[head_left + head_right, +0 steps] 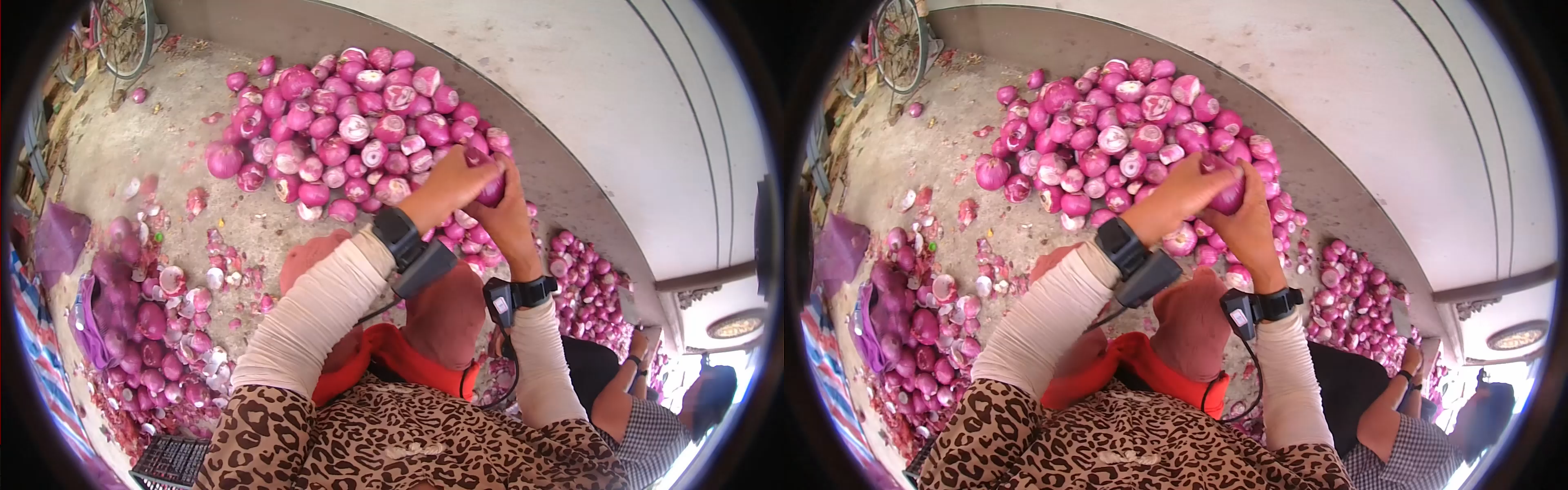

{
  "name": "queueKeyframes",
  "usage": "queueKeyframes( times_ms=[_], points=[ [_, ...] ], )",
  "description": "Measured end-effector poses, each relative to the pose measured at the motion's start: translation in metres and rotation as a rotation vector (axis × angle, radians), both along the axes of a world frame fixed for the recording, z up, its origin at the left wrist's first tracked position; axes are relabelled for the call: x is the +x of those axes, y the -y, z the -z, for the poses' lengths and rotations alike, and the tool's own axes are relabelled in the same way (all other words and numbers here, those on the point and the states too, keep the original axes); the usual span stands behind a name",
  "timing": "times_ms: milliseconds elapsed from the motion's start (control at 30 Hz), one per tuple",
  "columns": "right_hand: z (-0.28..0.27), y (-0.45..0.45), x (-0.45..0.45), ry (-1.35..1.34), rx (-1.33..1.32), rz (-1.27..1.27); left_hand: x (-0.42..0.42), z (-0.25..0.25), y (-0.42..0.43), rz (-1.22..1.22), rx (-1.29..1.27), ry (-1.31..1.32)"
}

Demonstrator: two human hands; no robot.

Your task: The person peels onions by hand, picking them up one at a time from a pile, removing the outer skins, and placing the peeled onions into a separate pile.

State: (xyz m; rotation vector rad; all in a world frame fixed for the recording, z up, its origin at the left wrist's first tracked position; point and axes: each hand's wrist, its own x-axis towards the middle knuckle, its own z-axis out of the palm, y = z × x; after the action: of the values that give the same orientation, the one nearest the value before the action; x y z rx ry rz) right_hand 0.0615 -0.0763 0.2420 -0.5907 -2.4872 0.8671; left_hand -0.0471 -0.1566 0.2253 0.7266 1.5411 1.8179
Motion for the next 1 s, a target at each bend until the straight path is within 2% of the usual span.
queueKeyframes(
  times_ms=[100, 133, 233, 300, 367, 400, 467, 500, 567, 633, 700, 733, 767, 800, 833, 867, 900, 933, 967, 1000],
  points=[
    [0.022, -0.016, 0.004, 0.009, -0.13, -0.033, 0.01, 0.012, -0.014, -0.029, -0.209, -0.334],
    [0.028, -0.017, 0.009, -0.052, -0.043, -0.038, 0.012, 0.014, -0.018, -0.001, -0.238, -0.395],
    [0.028, -0.019, 0.023, -0.042, -0.465, 0.082, 0.022, 0.013, -0.027, 0.041, -0.277, -0.449],
    [0.071, -0.053, 0.041, -0.334, -1.096, -0.112, 0.03, 0.018, -0.032, 0.113, -0.219, -0.461],
    [0.098, -0.081, 0.063, -0.346, -1.379, -0.277, 0.035, 0.007, -0.028, 0.169, -0.203, -0.456],
    [0.104, -0.083, 0.069, -0.376, -1.44, -0.234, 0.036, 0.002, -0.024, 0.149, -0.226, -0.446],
    [0.113, -0.082, 0.078, -0.39, -1.518, -0.197, 0.035, -0.012, -0.014, 0.277, -0.028, -0.512],
    [0.118, -0.082, 0.082, -0.436, -1.573, -0.136, 0.029, -0.018, -0.007, 0.262, -0.047, -0.505],
    [0.137, -0.095, 0.098, -0.448, -1.624, -0.089, 0.004, -0.031, 0.022, 0.278, 0.095, -0.562],
    [0.124, -0.081, 0.1, -0.487, -1.74, -0.037, -0.039, -0.029, 0.054, 0.125, 0.097, -0.659],
    [0.12, -0.076, 0.106, -0.527, -1.771, 0.024, -0.082, -0.002, 0.107, 0.027, 0.023, -0.296],
    [0.12, -0.076, 0.109, -0.59, -1.781, 0.089, -0.103, 0.017, 0.138, -0.115, -0.172, -0.342],
    [0.122, -0.08, 0.113, -0.58, -1.789, 0.089, -0.128, 0.063, 0.169, -0.241, -0.226, -0.257],
    [0.125, -0.086, 0.118, -0.571, -1.794, 0.146, -0.154, 0.122, 0.208, -0.448, -0.39, -0.494],
    [0.128, -0.089, 0.119, -0.56, -1.797, 0.206, -0.153, 0.148, 0.252, -0.565, -0.617, -0.447],
    [0.118, -0.078, 0.113, -0.575, -1.746, 0.354, -0.159, 0.207, 0.303, -0.732, -0.876, -0.601],
    [0.123, -0.08, 0.113, -0.565, -1.748, 0.363, -0.157, 0.237, 0.348, -0.727, -0.978, -0.458],
    [0.127, -0.086, 0.118, -0.537, -1.755, 0.363, -0.149, 0.269, 0.39, -0.765, -1.193, -0.438],
    [0.13, -0.089, 0.12, -0.509, -1.763, 0.357, -0.143, 0.286, 0.426, -0.656, -1.23, -0.222],
    [0.128, -0.082, 0.115, -0.518, -1.707, 0.424, -0.127, 0.296, 0.447, -0.799, -1.249, -0.232]
  ],
)
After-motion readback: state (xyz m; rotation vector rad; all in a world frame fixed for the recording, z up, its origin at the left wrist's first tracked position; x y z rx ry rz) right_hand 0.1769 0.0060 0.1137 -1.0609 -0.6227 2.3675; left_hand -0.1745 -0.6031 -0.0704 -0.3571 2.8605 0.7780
